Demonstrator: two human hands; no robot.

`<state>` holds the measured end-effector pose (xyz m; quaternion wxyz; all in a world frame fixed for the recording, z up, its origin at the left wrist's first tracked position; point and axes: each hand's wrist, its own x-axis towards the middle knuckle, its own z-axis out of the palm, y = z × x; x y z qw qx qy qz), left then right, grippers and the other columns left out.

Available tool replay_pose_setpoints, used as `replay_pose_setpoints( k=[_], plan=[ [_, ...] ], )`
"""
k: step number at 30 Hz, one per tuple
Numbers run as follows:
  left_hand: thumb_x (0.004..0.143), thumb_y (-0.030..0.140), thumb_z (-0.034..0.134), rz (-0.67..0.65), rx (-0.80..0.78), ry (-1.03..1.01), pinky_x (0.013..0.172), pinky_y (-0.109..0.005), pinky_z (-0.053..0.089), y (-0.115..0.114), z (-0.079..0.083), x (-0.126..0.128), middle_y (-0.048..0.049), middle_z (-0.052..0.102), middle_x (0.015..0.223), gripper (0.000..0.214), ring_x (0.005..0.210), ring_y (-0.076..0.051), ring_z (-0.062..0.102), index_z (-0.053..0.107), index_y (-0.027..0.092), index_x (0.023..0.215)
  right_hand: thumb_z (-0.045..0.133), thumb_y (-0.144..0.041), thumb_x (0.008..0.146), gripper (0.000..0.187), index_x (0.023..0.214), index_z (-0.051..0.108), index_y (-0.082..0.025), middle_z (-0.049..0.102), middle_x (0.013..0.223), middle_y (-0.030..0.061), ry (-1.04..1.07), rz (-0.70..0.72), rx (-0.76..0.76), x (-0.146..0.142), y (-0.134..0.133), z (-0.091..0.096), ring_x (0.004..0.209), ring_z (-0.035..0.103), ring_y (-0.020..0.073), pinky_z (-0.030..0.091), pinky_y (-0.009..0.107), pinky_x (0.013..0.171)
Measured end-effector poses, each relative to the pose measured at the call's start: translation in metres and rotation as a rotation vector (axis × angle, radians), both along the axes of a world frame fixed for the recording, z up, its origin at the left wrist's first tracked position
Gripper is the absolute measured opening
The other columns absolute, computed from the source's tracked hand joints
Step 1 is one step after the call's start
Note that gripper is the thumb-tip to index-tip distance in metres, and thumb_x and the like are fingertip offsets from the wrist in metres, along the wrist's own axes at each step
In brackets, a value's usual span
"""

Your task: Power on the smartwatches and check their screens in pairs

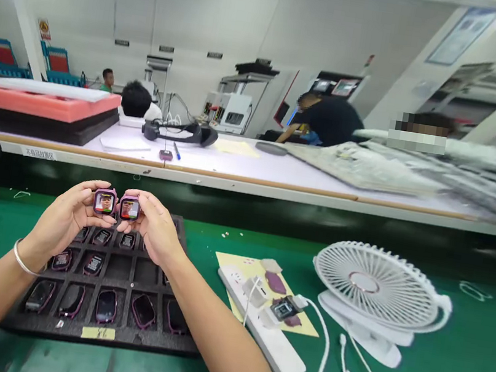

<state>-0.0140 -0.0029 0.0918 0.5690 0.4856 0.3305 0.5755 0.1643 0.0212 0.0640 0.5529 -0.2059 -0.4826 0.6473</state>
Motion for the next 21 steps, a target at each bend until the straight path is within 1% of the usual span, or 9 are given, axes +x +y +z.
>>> replay_pose_setpoints(
  k=[2, 4, 6, 9, 11, 14, 21],
  plan=[
    [0.083, 0.035, 0.066, 0.011, 0.063, -0.006, 0.064, -0.033, 0.063, 0.006, 0.017, 0.004, -0.0054, 0.075, 0.087, 0.037, 0.063, -0.02, 0.075, 0.064, 0.014, 0.113, 0.076, -0.051, 0.079, 0.039, 0.103, 0.069, -0.021, 0.073, 0.075, 0.0009, -0.004, -0.022, 0.055, -0.001, 0.01, 0.019, 0.053, 0.067, 0.0144, 0.051, 0.027, 0.054],
    [0.083, 0.033, 0.064, 0.016, 0.117, -0.006, 0.065, -0.032, 0.063, 0.011, 0.033, 0.007, -0.0047, 0.074, 0.085, 0.037, 0.063, -0.019, 0.074, 0.064, 0.014, 0.114, 0.072, -0.05, 0.083, 0.037, 0.104, 0.068, -0.02, 0.072, 0.073, 0.0007, -0.017, -0.047, 0.102, 0.0, 0.016, 0.037, 0.054, 0.067, 0.0146, 0.051, 0.028, 0.055],
    [0.083, 0.032, 0.063, 0.025, 0.161, -0.003, 0.065, -0.031, 0.063, 0.015, 0.046, 0.01, -0.0044, 0.074, 0.083, 0.039, 0.065, -0.018, 0.074, 0.064, 0.014, 0.117, 0.066, -0.048, 0.088, 0.034, 0.106, 0.066, -0.02, 0.072, 0.076, 0.0016, -0.031, -0.074, 0.139, 0.002, 0.02, 0.053, 0.055, 0.067, 0.0147, 0.051, 0.028, 0.056],
    [0.083, 0.032, 0.062, 0.042, 0.224, -0.003, 0.065, -0.03, 0.062, 0.021, 0.061, 0.014, -0.0037, 0.074, 0.081, 0.041, 0.064, -0.017, 0.074, 0.064, 0.014, 0.119, 0.06, -0.047, 0.092, 0.031, 0.109, 0.063, -0.02, 0.074, 0.084, 0.0031, -0.041, -0.108, 0.193, 0.004, 0.023, 0.073, 0.059, 0.068, 0.0144, 0.052, 0.028, 0.058],
    [0.083, 0.032, 0.062, 0.054, 0.26, -0.007, 0.063, -0.028, 0.062, 0.024, 0.068, 0.017, -0.0027, 0.073, 0.081, 0.041, 0.062, -0.016, 0.072, 0.065, 0.014, 0.119, 0.058, -0.047, 0.093, 0.031, 0.11, 0.063, -0.021, 0.074, 0.083, 0.0026, -0.043, -0.124, 0.235, 0.004, 0.025, 0.082, 0.059, 0.067, 0.0141, 0.052, 0.029, 0.06],
    [0.082, 0.031, 0.061, 0.064, 0.293, -0.019, 0.062, -0.027, 0.061, 0.028, 0.076, 0.021, -0.0018, 0.072, 0.08, 0.04, 0.061, -0.014, 0.071, 0.065, 0.014, 0.118, 0.058, -0.046, 0.093, 0.03, 0.109, 0.063, -0.021, 0.072, 0.078, 0.0007, -0.042, -0.15, 0.274, 0.005, 0.028, 0.092, 0.058, 0.066, 0.0141, 0.054, 0.03, 0.061],
    [0.081, 0.035, 0.061, 0.068, 0.341, -0.013, 0.066, -0.033, 0.062, 0.035, 0.085, 0.025, -0.0029, 0.072, 0.081, 0.042, 0.062, -0.015, 0.07, 0.066, 0.016, 0.119, 0.055, -0.043, 0.095, 0.026, 0.107, 0.064, -0.022, 0.07, 0.077, 0.0001, -0.069, -0.184, 0.315, 0.007, 0.029, 0.105, 0.058, 0.064, 0.0129, 0.054, 0.029, 0.059]
  ],
)
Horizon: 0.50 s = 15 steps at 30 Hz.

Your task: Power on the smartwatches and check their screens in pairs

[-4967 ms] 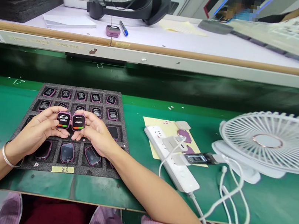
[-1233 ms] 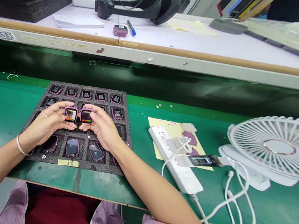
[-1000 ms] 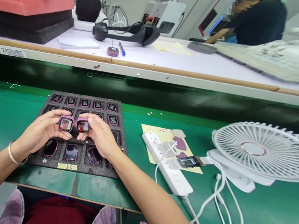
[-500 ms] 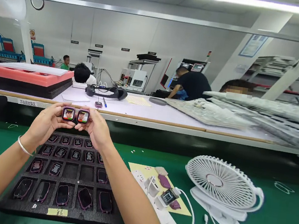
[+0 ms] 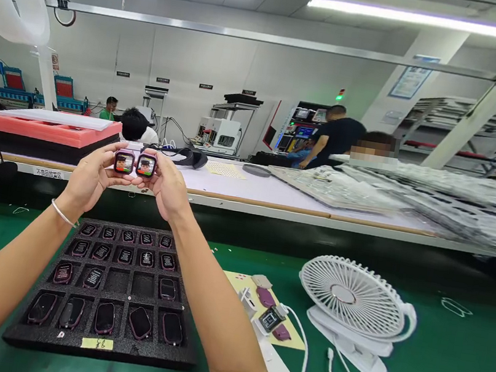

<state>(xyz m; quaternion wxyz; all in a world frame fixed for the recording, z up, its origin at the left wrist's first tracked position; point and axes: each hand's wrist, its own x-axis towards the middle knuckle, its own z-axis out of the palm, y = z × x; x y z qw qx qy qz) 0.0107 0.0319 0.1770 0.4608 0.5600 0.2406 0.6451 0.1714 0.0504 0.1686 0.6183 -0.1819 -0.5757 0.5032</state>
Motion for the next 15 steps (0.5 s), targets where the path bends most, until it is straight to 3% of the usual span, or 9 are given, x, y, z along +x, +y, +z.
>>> replay_pose_setpoints(
  k=[6, 15],
  plan=[
    [0.081, 0.032, 0.056, 0.005, 0.012, 0.018, 0.067, -0.034, 0.061, 0.0, 0.009, 0.001, -0.0043, 0.072, 0.082, 0.044, 0.063, -0.017, 0.07, 0.066, 0.015, 0.121, 0.054, -0.039, 0.093, 0.025, 0.109, 0.063, -0.022, 0.072, 0.081, 0.0007, 0.01, 0.02, 0.006, 0.003, 0.0, 0.008, 0.059, 0.066, 0.0134, 0.057, 0.03, 0.062],
    [0.08, 0.033, 0.053, -0.064, 0.004, 0.02, 0.068, -0.034, 0.061, -0.001, 0.014, -0.003, -0.0071, 0.073, 0.094, 0.055, 0.064, -0.016, 0.07, 0.063, 0.016, 0.132, 0.067, -0.021, 0.072, 0.04, 0.112, 0.06, -0.023, 0.07, 0.089, -0.0019, -0.068, 0.017, 0.065, 0.009, -0.009, 0.012, 0.062, 0.065, 0.0114, 0.058, 0.032, 0.069]
  ],
)
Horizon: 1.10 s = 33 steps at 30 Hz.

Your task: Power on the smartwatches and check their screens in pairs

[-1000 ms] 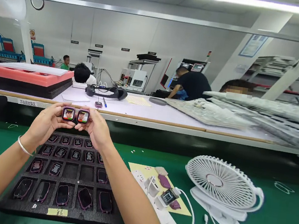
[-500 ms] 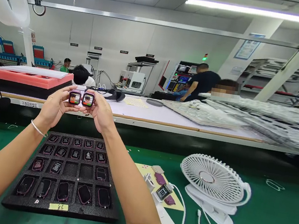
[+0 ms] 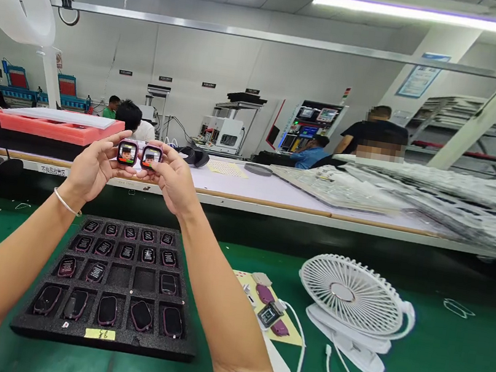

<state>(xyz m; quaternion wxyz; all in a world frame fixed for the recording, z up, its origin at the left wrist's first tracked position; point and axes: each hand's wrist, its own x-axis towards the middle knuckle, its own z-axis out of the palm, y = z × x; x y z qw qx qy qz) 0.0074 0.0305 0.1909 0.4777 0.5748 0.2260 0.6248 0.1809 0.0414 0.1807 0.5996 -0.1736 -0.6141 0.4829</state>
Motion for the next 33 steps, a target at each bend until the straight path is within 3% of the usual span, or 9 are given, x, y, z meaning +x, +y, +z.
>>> replay_pose_setpoints(
  k=[8, 21, 27, 33],
  plan=[
    [0.065, 0.013, 0.066, 0.048, 0.096, 0.051, 0.076, -0.03, 0.062, -0.009, -0.005, 0.003, -0.0007, 0.07, 0.091, 0.066, 0.07, -0.012, 0.069, 0.063, 0.02, 0.131, 0.068, -0.018, 0.067, 0.049, 0.115, 0.06, -0.023, 0.07, 0.096, -0.0011, -0.024, -0.008, 0.041, 0.002, -0.006, -0.002, 0.07, 0.067, 0.0123, 0.06, 0.034, 0.075],
    [0.067, 0.014, 0.075, 0.074, 0.141, 0.045, 0.076, -0.027, 0.061, -0.007, -0.013, 0.003, -0.001, 0.071, 0.096, 0.06, 0.07, -0.011, 0.068, 0.065, 0.022, 0.125, 0.067, -0.015, 0.069, 0.051, 0.118, 0.061, -0.025, 0.07, 0.104, 0.0001, -0.075, 0.004, 0.08, 0.004, -0.006, -0.004, 0.071, 0.069, 0.0129, 0.06, 0.035, 0.078],
    [0.066, 0.019, 0.082, 0.058, 0.122, 0.018, 0.068, -0.024, 0.06, -0.002, -0.038, -0.001, 0.0012, 0.069, 0.091, 0.06, 0.066, -0.01, 0.069, 0.063, 0.022, 0.123, 0.067, -0.017, 0.074, 0.051, 0.123, 0.057, -0.023, 0.07, 0.1, 0.0012, -0.147, 0.046, 0.103, 0.004, -0.005, -0.025, 0.075, 0.069, 0.0138, 0.059, 0.031, 0.075],
    [0.065, 0.022, 0.086, 0.077, 0.046, 0.011, 0.062, -0.021, 0.059, -0.008, -0.073, -0.006, 0.0015, 0.069, 0.09, 0.06, 0.061, -0.009, 0.068, 0.063, 0.021, 0.121, 0.067, -0.023, 0.084, 0.045, 0.127, 0.055, -0.023, 0.067, 0.102, 0.0028, -0.188, 0.068, 0.078, 0.001, -0.006, -0.061, 0.077, 0.069, 0.0135, 0.059, 0.031, 0.075]
  ],
)
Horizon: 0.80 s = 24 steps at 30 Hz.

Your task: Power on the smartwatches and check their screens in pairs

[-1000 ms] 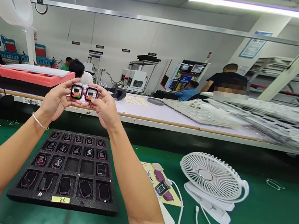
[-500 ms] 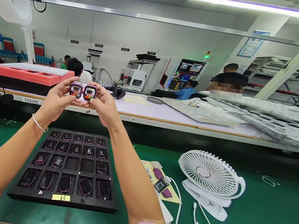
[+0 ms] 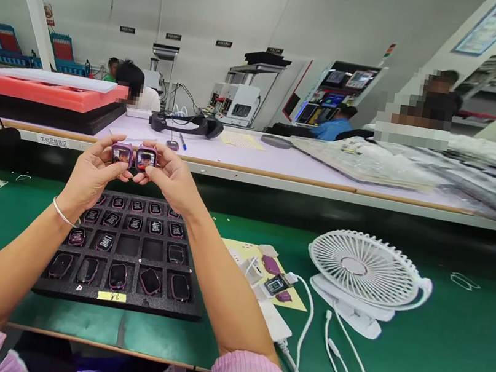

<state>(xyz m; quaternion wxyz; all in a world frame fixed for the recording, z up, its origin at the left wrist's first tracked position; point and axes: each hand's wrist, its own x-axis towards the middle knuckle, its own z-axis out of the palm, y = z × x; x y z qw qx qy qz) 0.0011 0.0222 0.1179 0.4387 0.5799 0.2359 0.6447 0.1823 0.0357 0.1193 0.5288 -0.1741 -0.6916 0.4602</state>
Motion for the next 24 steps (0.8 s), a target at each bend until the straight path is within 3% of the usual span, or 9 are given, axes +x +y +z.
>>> replay_pose_setpoints(
  k=[7, 14, 18, 24],
  plan=[
    [0.07, 0.014, 0.076, -0.003, -0.165, 0.093, 0.071, -0.024, 0.063, -0.025, -0.05, -0.008, -0.002, 0.069, 0.103, 0.059, 0.068, -0.009, 0.071, 0.059, 0.019, 0.126, 0.066, -0.013, 0.077, 0.05, 0.125, 0.057, -0.023, 0.068, 0.1, 0.0008, 0.061, 0.059, -0.179, -0.006, -0.014, -0.062, 0.074, 0.069, 0.0123, 0.059, 0.03, 0.074],
    [0.07, 0.017, 0.075, -0.007, -0.348, 0.161, 0.066, -0.025, 0.062, -0.036, -0.098, -0.013, -0.0049, 0.068, 0.109, 0.054, 0.065, -0.009, 0.07, 0.059, 0.018, 0.121, 0.066, -0.014, 0.073, 0.049, 0.12, 0.059, -0.022, 0.07, 0.09, -0.0012, 0.09, 0.067, -0.432, -0.011, -0.027, -0.119, 0.069, 0.07, 0.0137, 0.058, 0.031, 0.07],
    [0.072, 0.021, 0.075, -0.003, -0.422, 0.209, 0.06, -0.024, 0.061, -0.042, -0.115, -0.014, -0.0047, 0.068, 0.108, 0.048, 0.058, -0.008, 0.068, 0.061, 0.017, 0.118, 0.067, -0.018, 0.077, 0.044, 0.12, 0.059, -0.021, 0.071, 0.085, -0.0008, 0.082, 0.072, -0.55, -0.009, -0.036, -0.138, 0.067, 0.07, 0.0145, 0.057, 0.032, 0.068],
    [0.075, 0.024, 0.076, -0.025, -0.464, 0.236, 0.056, -0.022, 0.06, -0.05, -0.127, -0.015, -0.0023, 0.07, 0.099, 0.042, 0.057, -0.009, 0.068, 0.062, 0.017, 0.114, 0.071, -0.025, 0.083, 0.039, 0.12, 0.06, -0.021, 0.071, 0.085, -0.0004, 0.078, 0.106, -0.631, -0.004, -0.048, -0.147, 0.065, 0.071, 0.0146, 0.056, 0.031, 0.066]
  ],
)
